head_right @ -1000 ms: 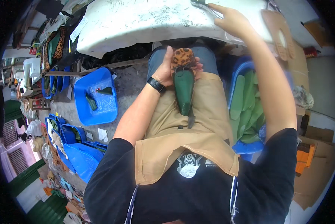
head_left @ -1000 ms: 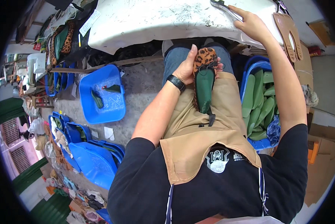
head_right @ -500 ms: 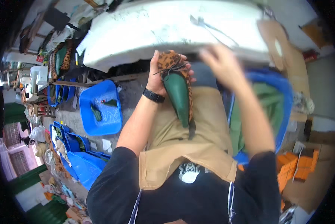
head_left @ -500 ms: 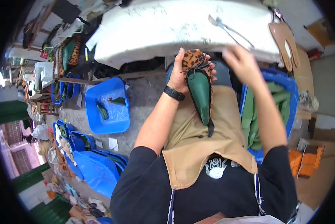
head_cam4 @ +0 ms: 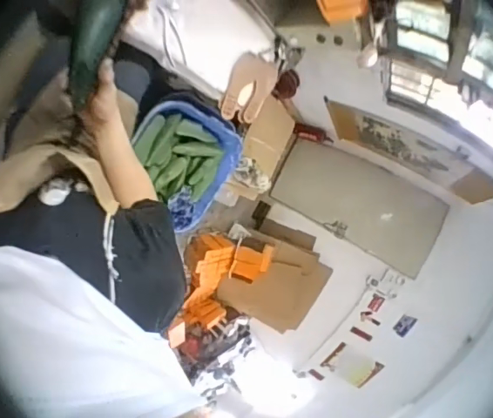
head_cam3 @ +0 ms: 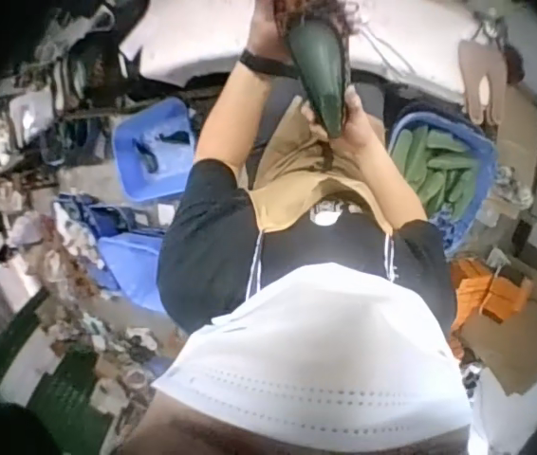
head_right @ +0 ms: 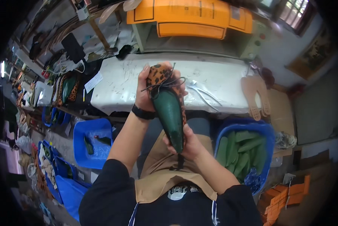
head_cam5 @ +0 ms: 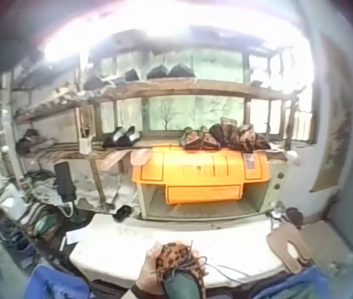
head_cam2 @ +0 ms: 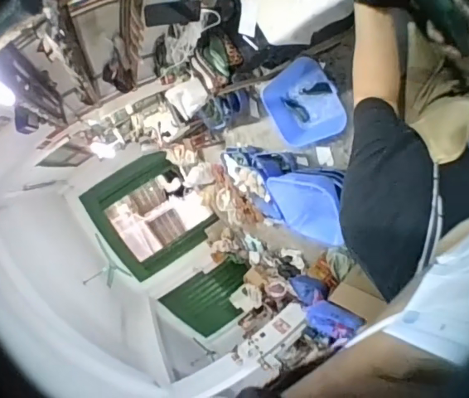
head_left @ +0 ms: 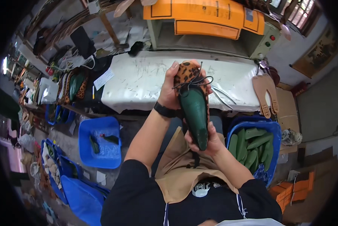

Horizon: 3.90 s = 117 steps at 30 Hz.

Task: Performing manual repair and assembly of shoe components at a workbench.

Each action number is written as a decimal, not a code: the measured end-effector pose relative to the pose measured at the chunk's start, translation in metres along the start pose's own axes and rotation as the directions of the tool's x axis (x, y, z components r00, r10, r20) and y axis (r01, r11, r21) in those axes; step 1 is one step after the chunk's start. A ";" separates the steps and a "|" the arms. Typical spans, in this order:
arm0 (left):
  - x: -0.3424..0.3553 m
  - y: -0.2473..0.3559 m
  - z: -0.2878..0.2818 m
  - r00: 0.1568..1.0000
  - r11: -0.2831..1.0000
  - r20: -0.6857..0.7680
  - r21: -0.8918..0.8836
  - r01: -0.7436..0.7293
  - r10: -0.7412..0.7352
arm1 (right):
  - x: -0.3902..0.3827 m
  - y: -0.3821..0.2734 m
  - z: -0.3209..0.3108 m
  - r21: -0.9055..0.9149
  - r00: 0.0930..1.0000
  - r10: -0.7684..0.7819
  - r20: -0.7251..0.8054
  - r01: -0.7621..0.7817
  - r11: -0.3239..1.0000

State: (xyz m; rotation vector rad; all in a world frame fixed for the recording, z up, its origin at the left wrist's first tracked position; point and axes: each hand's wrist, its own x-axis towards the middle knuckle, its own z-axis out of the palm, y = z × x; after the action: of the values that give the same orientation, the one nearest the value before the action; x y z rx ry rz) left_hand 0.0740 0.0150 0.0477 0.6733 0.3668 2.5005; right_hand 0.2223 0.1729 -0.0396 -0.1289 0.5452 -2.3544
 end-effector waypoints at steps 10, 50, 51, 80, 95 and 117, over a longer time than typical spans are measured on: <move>0.021 0.015 -0.046 0.996 0.993 -0.082 0.116 0.027 -0.018 | 0.035 -0.021 -0.005 -0.166 0.981 -0.094 -0.172 0.066 0.984; 0.051 0.038 -0.005 0.934 0.632 -0.286 0.770 0.089 0.216 | 0.149 -0.162 0.058 -0.807 0.716 -0.694 -0.074 0.366 0.464; 0.049 0.038 -0.004 0.934 0.663 -0.294 0.743 0.090 0.203 | 0.149 -0.161 0.058 -0.802 0.712 -0.699 -0.070 0.377 0.464; 0.056 0.048 -0.026 0.935 0.389 -0.151 0.921 0.015 0.321 | 0.154 -0.152 0.003 -0.905 0.722 -0.689 0.061 0.330 0.266; 0.019 0.077 -0.078 0.964 0.052 -0.111 0.993 0.101 0.242 | 0.077 -0.248 0.093 -0.674 0.279 -0.932 0.230 0.736 0.055; -0.038 0.035 -0.134 0.937 -0.609 0.036 0.768 0.196 0.347 | -0.032 -0.468 0.097 -0.951 0.787 -0.540 0.300 0.291 -0.104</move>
State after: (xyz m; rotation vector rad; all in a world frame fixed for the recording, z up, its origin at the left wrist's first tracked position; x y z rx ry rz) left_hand 0.0167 -0.0506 -0.0660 0.7601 3.2926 1.1881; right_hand -0.0214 0.4704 0.2465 -0.8514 2.5940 -1.9418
